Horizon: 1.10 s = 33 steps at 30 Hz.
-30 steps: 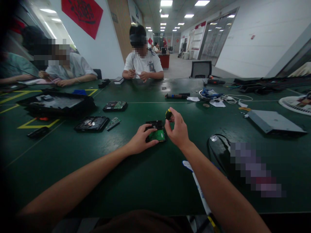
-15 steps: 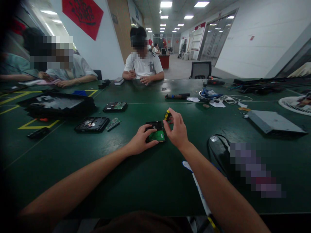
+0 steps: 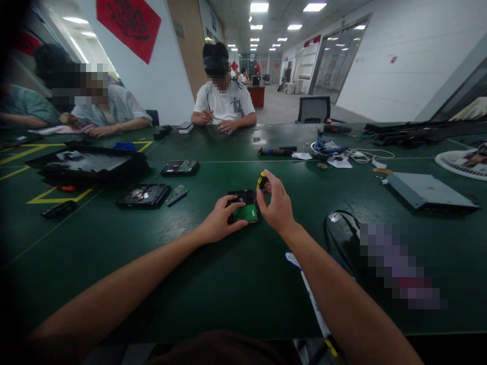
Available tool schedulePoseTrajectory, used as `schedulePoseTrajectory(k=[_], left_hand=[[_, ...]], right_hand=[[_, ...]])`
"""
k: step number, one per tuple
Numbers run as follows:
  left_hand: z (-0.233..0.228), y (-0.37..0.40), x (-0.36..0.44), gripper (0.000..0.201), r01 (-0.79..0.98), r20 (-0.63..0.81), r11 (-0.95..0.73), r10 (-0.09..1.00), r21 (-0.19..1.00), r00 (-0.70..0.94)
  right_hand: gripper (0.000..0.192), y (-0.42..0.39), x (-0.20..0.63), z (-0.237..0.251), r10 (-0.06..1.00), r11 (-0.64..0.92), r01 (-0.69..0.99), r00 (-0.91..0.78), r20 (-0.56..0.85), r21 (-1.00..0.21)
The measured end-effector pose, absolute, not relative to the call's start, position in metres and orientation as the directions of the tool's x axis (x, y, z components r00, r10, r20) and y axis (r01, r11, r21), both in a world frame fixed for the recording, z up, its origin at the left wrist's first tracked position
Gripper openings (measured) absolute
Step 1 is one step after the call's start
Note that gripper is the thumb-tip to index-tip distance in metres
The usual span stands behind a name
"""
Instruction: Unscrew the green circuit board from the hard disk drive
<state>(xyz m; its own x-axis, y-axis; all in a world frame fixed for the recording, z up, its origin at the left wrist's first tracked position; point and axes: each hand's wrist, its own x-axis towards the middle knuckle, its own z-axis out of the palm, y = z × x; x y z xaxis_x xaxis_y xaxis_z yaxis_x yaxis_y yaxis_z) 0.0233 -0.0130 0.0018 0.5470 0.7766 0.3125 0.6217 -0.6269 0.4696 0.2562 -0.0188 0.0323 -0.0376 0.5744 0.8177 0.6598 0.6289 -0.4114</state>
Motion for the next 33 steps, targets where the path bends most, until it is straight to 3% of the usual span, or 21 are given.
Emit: schedulePoseTrajectory(k=[33], left_hand=[[0.0012,-0.0136,0.0235,0.063,0.619,0.322,-0.628,0.776,0.472,0.542]], right_hand=[[0.063,-0.0216,0.2574,0.0354,0.554,0.63,0.689,-0.074,0.829,-0.36]])
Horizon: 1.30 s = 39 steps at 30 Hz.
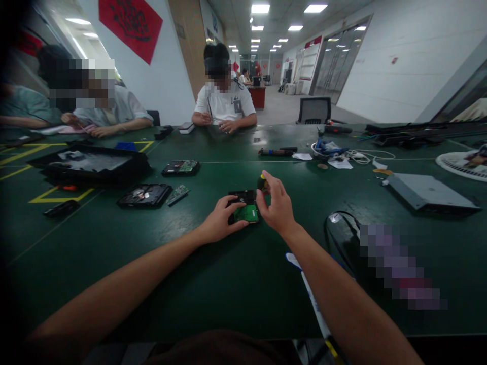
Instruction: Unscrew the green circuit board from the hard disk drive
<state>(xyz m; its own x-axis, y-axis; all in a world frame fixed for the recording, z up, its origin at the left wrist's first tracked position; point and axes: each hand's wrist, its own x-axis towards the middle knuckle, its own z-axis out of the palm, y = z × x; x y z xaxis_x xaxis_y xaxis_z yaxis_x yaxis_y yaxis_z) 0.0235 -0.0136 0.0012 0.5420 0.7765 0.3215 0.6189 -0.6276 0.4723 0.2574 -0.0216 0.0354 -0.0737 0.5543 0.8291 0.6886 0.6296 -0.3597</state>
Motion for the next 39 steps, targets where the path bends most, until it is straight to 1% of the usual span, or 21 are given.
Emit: schedulePoseTrajectory(k=[4,11,18,23,29,35,39], left_hand=[[0.0011,-0.0136,0.024,0.064,0.62,0.319,-0.626,0.778,0.473,0.542],[0.0024,-0.0135,0.0235,0.063,0.612,0.315,-0.625,0.777,0.484,0.545],[0.0008,-0.0134,0.0237,0.064,0.62,0.325,-0.629,0.776,0.468,0.541],[0.0027,-0.0144,0.0235,0.064,0.617,0.324,-0.63,0.775,0.472,0.543],[0.0031,-0.0138,0.0236,0.063,0.615,0.33,-0.636,0.77,0.466,0.546],[0.0034,-0.0145,0.0243,0.063,0.609,0.332,-0.634,0.771,0.476,0.544],[0.0027,-0.0145,0.0244,0.065,0.618,0.326,-0.635,0.771,0.464,0.547]], right_hand=[[0.064,-0.0191,0.2578,0.0323,0.562,0.635,0.674,-0.067,0.824,-0.378],[0.061,-0.0187,0.2568,0.0329,0.548,0.624,0.692,-0.056,0.835,-0.363],[0.06,-0.0204,0.2567,0.0359,0.535,0.626,0.701,-0.067,0.842,-0.341],[0.059,-0.02,0.2567,0.0348,0.538,0.627,0.697,-0.063,0.84,-0.349],[0.059,-0.0209,0.2559,0.034,0.562,0.641,0.664,-0.063,0.825,-0.386],[0.055,-0.0221,0.2566,0.038,0.522,0.634,0.7,-0.074,0.85,-0.328],[0.06,-0.0218,0.2563,0.0373,0.514,0.645,0.693,-0.08,0.854,-0.323]])
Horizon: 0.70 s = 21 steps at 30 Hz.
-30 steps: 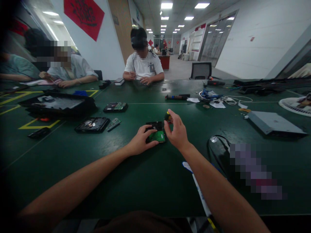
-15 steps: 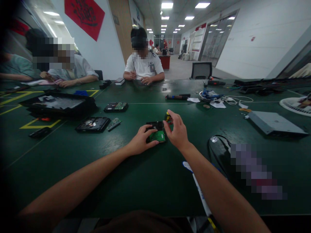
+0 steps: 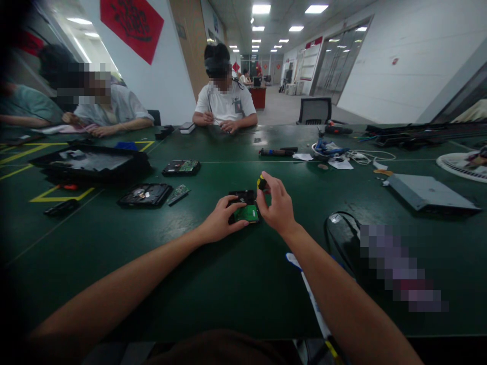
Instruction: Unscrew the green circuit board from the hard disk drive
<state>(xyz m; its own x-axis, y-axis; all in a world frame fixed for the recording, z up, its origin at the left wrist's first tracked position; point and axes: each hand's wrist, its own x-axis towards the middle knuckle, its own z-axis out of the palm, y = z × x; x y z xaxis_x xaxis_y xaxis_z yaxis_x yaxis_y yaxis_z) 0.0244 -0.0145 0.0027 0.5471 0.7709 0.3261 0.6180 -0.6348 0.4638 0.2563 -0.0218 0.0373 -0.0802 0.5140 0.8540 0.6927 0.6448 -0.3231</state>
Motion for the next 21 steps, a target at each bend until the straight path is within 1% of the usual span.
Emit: schedulePoseTrajectory(k=[7,21], left_hand=[[0.002,-0.0137,0.0237,0.064,0.616,0.332,-0.639,0.768,0.462,0.548],[0.0027,-0.0135,0.0231,0.064,0.619,0.328,-0.643,0.765,0.451,0.554]], right_hand=[[0.063,-0.019,0.2569,0.0336,0.514,0.655,0.674,-0.066,0.855,-0.342],[0.058,-0.0214,0.2571,0.0388,0.495,0.653,0.69,-0.076,0.865,-0.313]])
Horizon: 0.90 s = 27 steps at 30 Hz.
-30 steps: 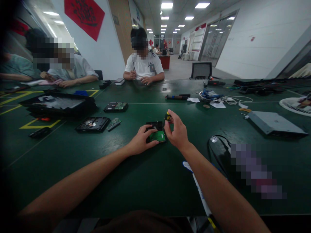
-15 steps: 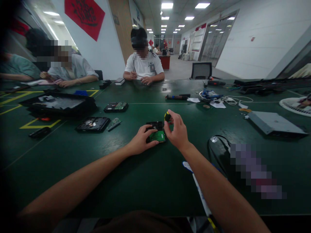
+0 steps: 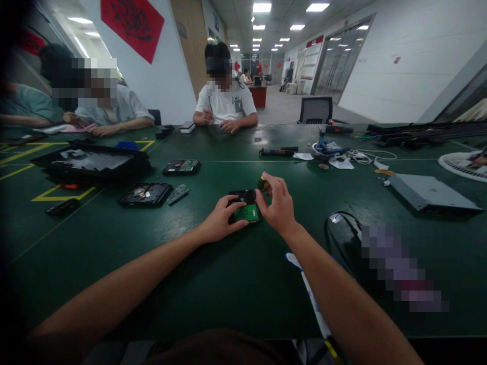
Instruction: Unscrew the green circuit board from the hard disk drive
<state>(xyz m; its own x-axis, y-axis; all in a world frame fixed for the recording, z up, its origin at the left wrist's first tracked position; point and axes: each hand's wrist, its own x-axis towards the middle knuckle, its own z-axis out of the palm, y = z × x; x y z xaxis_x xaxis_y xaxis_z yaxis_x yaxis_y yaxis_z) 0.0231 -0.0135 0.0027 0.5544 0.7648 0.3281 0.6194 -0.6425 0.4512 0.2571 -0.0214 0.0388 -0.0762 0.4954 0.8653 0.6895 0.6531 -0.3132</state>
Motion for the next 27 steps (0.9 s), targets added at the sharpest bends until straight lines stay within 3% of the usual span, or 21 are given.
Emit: schedulePoseTrajectory(k=[8,27], left_hand=[[-0.0026,-0.0109,0.0229,0.065,0.619,0.335,-0.644,0.764,0.449,0.552],[0.0009,-0.0133,0.0232,0.064,0.61,0.333,-0.638,0.768,0.469,0.548]], right_hand=[[0.064,-0.0192,0.2574,0.0334,0.498,0.657,0.684,-0.08,0.863,-0.316],[0.059,-0.022,0.2564,0.0386,0.52,0.642,0.685,-0.059,0.852,-0.344]])
